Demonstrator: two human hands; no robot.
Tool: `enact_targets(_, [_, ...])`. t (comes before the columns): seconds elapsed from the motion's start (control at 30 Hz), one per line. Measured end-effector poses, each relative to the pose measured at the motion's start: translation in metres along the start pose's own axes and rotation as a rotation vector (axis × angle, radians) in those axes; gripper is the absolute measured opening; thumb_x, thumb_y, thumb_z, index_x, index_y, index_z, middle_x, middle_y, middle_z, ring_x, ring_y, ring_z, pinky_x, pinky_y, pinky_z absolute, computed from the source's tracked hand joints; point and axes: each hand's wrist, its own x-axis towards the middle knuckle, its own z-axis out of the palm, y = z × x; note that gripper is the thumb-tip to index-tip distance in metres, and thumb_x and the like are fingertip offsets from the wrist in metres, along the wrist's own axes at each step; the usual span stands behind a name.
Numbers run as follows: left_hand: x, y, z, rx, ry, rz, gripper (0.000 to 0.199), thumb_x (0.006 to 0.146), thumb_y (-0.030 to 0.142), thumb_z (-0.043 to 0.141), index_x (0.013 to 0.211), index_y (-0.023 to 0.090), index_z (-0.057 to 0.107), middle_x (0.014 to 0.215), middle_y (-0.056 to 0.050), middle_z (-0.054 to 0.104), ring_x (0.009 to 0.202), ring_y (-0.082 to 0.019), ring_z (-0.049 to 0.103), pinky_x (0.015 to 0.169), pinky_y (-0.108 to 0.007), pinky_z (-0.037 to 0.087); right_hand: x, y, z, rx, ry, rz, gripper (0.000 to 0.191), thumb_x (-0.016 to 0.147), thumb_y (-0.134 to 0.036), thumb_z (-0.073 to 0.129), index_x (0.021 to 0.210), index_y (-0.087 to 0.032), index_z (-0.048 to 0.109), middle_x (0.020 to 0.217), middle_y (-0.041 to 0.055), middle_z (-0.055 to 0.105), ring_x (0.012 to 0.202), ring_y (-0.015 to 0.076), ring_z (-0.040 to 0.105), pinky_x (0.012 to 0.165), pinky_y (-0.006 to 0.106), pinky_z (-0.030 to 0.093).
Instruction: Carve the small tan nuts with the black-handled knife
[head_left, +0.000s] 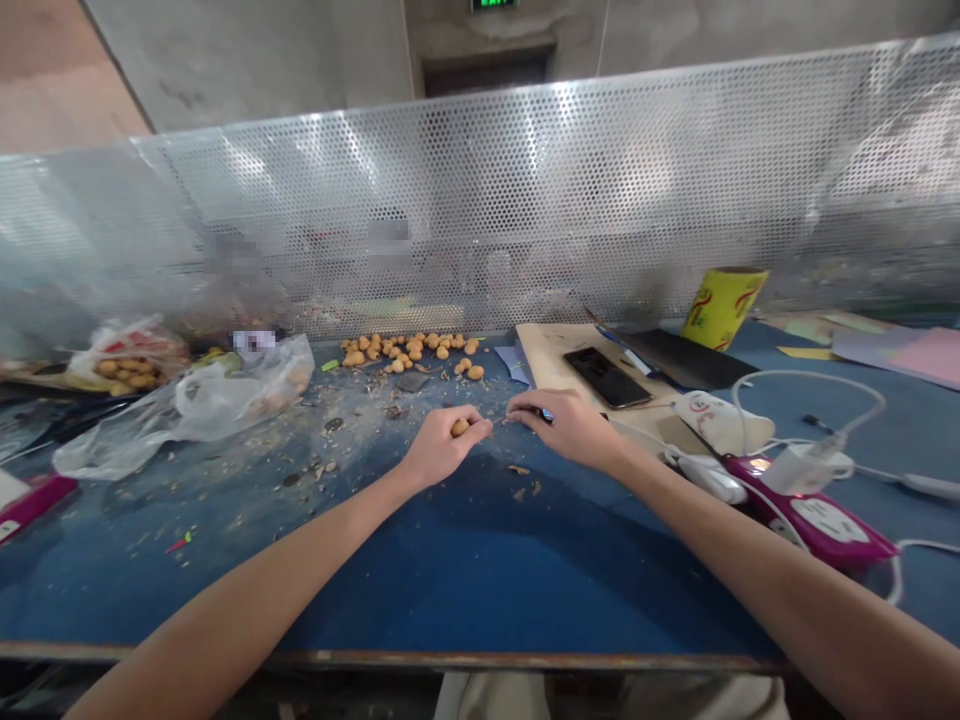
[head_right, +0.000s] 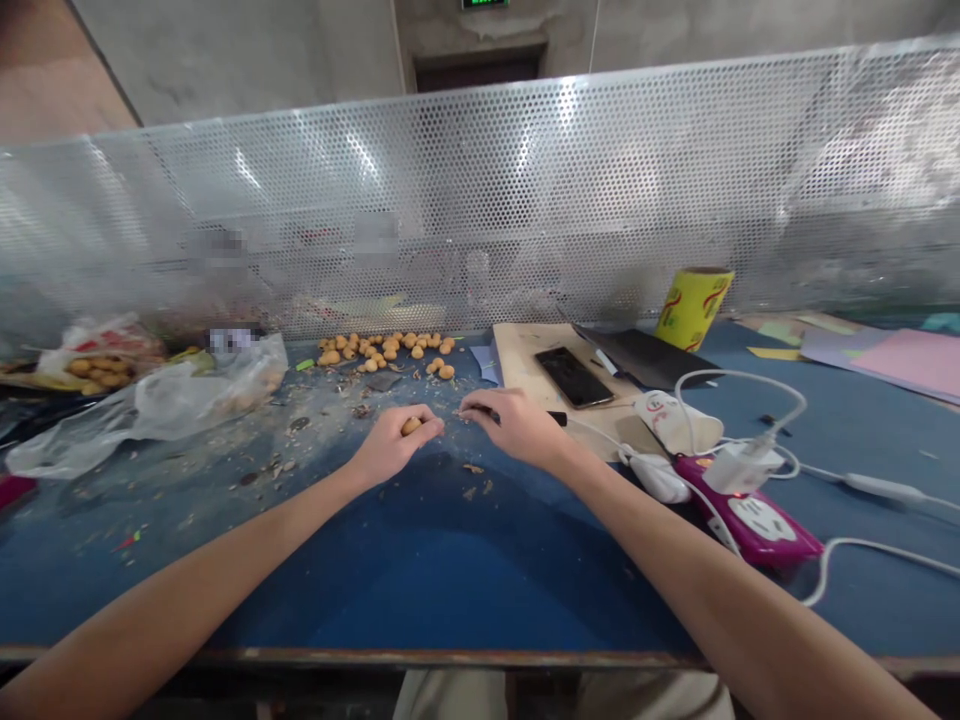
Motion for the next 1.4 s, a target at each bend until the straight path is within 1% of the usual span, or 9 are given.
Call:
enact_targets(0.07, [0.0,-0.004,-0.003,0.039,0.014,0.022,0.031,0.092,0.036,0.048,0.074,0.018,0.066,0.064,0.001,0.061,0.059,-0.011,0.052,0.06,-0.023,0.038,-0.001,0.006,-0.004,-0.012,0.03,0.036,0.017,0.091,-0.023,0.053,0.091,-0.023,0.07,0.086,0.0003,0.073,0.076,0.0153,0.066,0.075,0.027,0.049])
enact_targets(0.23, [0.0,-0.011,-0.008,0.107,0.067,0.069,0.025,0.091,0.034,0.051,0.082,0.019,0.068,0.078,0.0,0.07,0.072,-0.013,0.061,0.07,-0.024,0.043,-0.003,0.019,-0.011,0.003,0.139,0.164,0.014,0.089,-0.026,0.057,0.087,-0.022,0.07,0.085,-0.0002,0.073,0.074,0.0154,0.066,0.074,0.027,0.049])
enact_targets(0.4, [-0.001,-0.013,-0.006,0.143,0.084,0.121,0.022,0.091,0.034,0.053,0.082,0.019,0.067,0.078,0.0,0.071,0.072,-0.013,0.063,0.07,-0.025,0.045,-0.004,0.007,-0.005,0.088,0.095,0.17,0.016,0.088,-0.032,0.058,0.088,-0.025,0.073,0.092,-0.0001,0.074,0.085,0.0178,0.067,0.082,0.031,0.05])
enact_targets(0.57, [-0.002,-0.01,-0.004,0.186,0.134,0.174,0.022,0.092,0.034,0.052,0.082,0.019,0.066,0.075,0.0,0.069,0.069,-0.012,0.062,0.069,-0.025,0.045,-0.003,-0.002,0.003,0.383,0.063,0.325,0.027,0.087,-0.042,0.058,0.089,-0.02,0.074,0.087,0.0052,0.073,0.08,0.019,0.067,0.078,0.035,0.054])
enact_targets(0.73, [-0.005,-0.003,-0.006,0.193,0.127,0.225,0.021,0.093,0.031,0.052,0.082,0.02,0.065,0.077,0.0,0.069,0.07,-0.012,0.062,0.069,-0.023,0.045,-0.004,0.005,0.009,0.739,0.021,0.394,0.03,0.083,-0.045,0.063,0.086,-0.017,0.072,0.085,0.0064,0.072,0.075,0.0148,0.064,0.074,0.031,0.052])
enact_targets(0.93, [-0.006,-0.002,-0.005,0.226,0.11,0.247,0.019,0.092,0.03,0.053,0.082,0.02,0.065,0.075,0.002,0.069,0.07,-0.011,0.062,0.069,-0.023,0.044,-0.007,0.01,0.015,0.935,-0.07,0.474,0.033,0.08,-0.047,0.069,0.088,-0.015,0.072,0.091,0.0075,0.071,0.077,0.0134,0.064,0.074,0.028,0.051])
enact_targets(1.17, [-0.006,0.0,-0.005,0.283,0.096,0.262,0.018,0.092,0.03,0.054,0.081,0.021,0.065,0.074,0.003,0.069,0.071,-0.011,0.063,0.069,-0.023,0.044,-0.006,0.004,0.013,0.828,-0.114,0.426,0.034,0.079,-0.047,0.069,0.092,-0.016,0.074,0.085,0.0063,0.072,0.076,0.0149,0.065,0.076,0.031,0.054])
enact_targets(1.3, [-0.006,-0.001,-0.005,0.32,0.094,0.281,0.016,0.091,0.029,0.054,0.082,0.021,0.065,0.076,0.002,0.069,0.071,-0.012,0.063,0.069,-0.023,0.044,-0.007,0.0,0.015,0.673,-0.088,0.364,0.03,0.08,-0.045,0.068,0.087,-0.017,0.073,0.077,0.0043,0.071,0.07,0.0151,0.064,0.071,0.031,0.054])
enact_targets(1.4, [-0.007,-0.002,-0.005,0.339,0.089,0.299,0.017,0.091,0.029,0.053,0.083,0.021,0.065,0.078,0.001,0.07,0.072,-0.013,0.063,0.07,-0.024,0.045,-0.008,-0.006,0.014,0.505,-0.046,0.336,0.025,0.083,-0.042,0.065,0.086,-0.019,0.073,0.078,0.0039,0.072,0.07,0.0169,0.066,0.07,0.032,0.055])
